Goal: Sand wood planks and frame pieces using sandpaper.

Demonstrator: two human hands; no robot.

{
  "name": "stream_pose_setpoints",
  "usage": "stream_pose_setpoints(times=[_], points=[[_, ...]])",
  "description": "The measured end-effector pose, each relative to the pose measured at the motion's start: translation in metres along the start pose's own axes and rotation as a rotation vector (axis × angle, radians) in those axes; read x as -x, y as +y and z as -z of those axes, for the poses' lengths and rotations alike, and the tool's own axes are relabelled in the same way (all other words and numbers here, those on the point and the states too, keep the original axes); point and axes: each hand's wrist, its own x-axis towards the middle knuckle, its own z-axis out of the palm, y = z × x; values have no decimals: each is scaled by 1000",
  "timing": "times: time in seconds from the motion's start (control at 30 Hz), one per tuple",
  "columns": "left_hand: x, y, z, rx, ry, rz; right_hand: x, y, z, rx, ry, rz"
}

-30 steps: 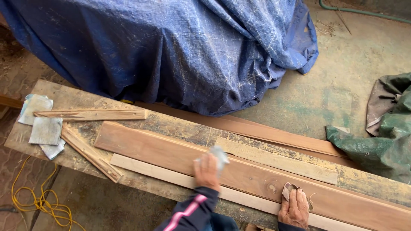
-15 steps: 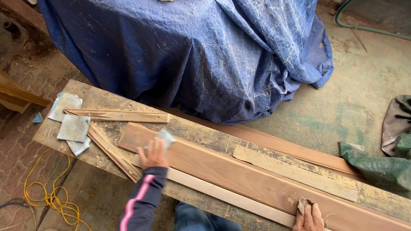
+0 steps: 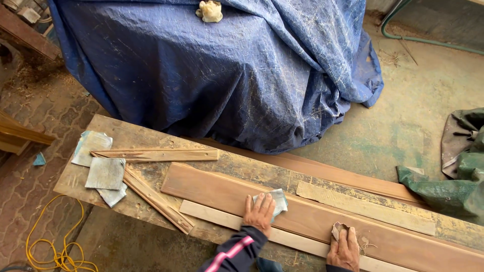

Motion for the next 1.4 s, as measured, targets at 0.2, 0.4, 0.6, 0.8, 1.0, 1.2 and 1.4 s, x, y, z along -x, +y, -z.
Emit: stream_pose_setpoints(times=[0.2, 0.4, 0.6, 0.8, 1.0, 1.2, 1.4], points=[[41, -224, 81, -458, -65, 333, 6, 7, -11, -72, 114, 55], [18, -234, 128, -439, -104, 491, 14, -7, -12, 45, 58, -97], [15, -53, 26, -12, -99, 87, 16, 0, -11, 27, 12, -78], [26, -149, 72, -262, -46, 211, 7, 17, 7, 38, -101, -28], [27, -202, 113, -465, -8, 402, 17, 74, 25, 19, -48, -110], [1, 3, -34, -59, -26, 78, 15, 68, 21, 29, -16, -82], [-8, 45, -23, 104, -99, -162, 15, 81, 24, 10, -78, -47]])
